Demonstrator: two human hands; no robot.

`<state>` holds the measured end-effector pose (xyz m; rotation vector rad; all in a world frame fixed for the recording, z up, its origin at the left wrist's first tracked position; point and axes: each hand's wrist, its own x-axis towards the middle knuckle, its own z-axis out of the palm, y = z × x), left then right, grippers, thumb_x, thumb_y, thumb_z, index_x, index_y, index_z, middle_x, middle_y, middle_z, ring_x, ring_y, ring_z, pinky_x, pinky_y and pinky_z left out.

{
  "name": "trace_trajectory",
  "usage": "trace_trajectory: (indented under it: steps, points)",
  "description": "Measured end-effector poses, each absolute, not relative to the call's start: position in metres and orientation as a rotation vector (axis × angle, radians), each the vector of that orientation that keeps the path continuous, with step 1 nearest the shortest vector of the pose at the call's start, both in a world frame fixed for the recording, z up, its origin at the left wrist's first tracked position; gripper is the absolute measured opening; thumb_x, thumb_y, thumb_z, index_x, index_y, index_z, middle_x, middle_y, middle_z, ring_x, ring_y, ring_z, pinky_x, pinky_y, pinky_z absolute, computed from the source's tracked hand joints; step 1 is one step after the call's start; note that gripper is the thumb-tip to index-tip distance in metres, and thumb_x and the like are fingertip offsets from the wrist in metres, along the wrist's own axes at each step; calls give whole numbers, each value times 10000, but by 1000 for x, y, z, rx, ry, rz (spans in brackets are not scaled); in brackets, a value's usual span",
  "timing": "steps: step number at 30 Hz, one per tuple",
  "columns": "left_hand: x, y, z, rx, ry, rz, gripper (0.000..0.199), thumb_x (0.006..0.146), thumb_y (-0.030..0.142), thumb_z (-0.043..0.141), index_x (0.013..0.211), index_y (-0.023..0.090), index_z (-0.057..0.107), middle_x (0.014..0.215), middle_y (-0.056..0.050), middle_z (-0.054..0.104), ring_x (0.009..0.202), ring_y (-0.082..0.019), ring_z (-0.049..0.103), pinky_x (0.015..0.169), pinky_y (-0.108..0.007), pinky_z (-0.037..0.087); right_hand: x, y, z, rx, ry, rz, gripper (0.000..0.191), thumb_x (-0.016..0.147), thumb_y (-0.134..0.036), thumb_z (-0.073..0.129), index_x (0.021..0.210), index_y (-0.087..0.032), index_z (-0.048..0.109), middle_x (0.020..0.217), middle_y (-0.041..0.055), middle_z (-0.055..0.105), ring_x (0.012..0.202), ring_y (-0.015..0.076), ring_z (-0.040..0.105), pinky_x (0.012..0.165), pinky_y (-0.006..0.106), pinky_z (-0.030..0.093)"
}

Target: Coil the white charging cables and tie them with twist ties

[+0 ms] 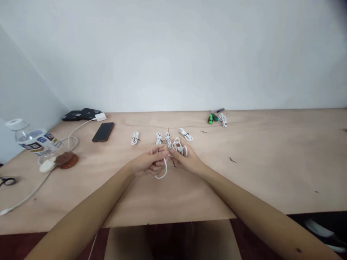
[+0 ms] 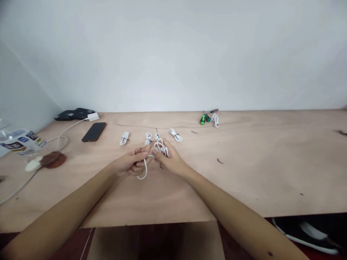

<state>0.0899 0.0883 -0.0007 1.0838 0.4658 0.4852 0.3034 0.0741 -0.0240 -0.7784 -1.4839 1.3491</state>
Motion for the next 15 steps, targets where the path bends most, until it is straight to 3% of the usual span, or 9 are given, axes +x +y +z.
trace_trajectory:
  steps: [2, 5, 9, 12, 15]
  points:
    - [94, 90, -4, 1066, 499, 574, 306, 974, 441, 719, 952, 222, 507, 667, 93, 326, 447, -28, 189, 415, -126, 168, 303, 76, -27, -796, -1483, 1348, 436, 918, -598, 733, 1125, -241, 593, 666, -71, 463, 531, 105, 381, 476, 226, 317]
    - [100, 94, -8, 975, 517, 686, 264, 944, 408, 747, 1008, 202, 593, 705, 68, 372, 482, -33, 268, 451, -136, 228, 304, 80, -30, -818, -1392, 1429, 400, 934, -606, 710, 921, -225, 588, 603, -80, 360, 500, 95, 286, 456, 231, 225]
    - [105, 100, -13, 919, 507, 827, 255, 881, 239, 743, 1122, 165, 699, 748, 20, 493, 587, -80, 463, 555, -196, 409, 306, 84, -28, -751, -1097, 1616, 512, 873, -650, 754, 791, -246, 450, 633, -78, 336, 502, 100, 288, 445, 233, 272]
    - [106, 105, -21, 1078, 523, 995, 287, 926, 267, 720, 1192, 158, 731, 848, -40, 642, 761, -149, 625, 738, -292, 537, 307, 85, -23, -723, -1051, 1670, 580, 847, -742, 716, 779, -253, 412, 652, -78, 338, 500, 103, 286, 434, 238, 292]
    - [105, 107, -29, 1361, 628, 1069, 374, 1002, 397, 673, 1305, 182, 720, 1199, -128, 742, 1112, -251, 700, 1025, -424, 538, 307, 84, -21, -779, -1227, 1469, 553, 819, -654, 809, 772, -241, 444, 656, -70, 387, 549, 108, 341, 490, 239, 331]
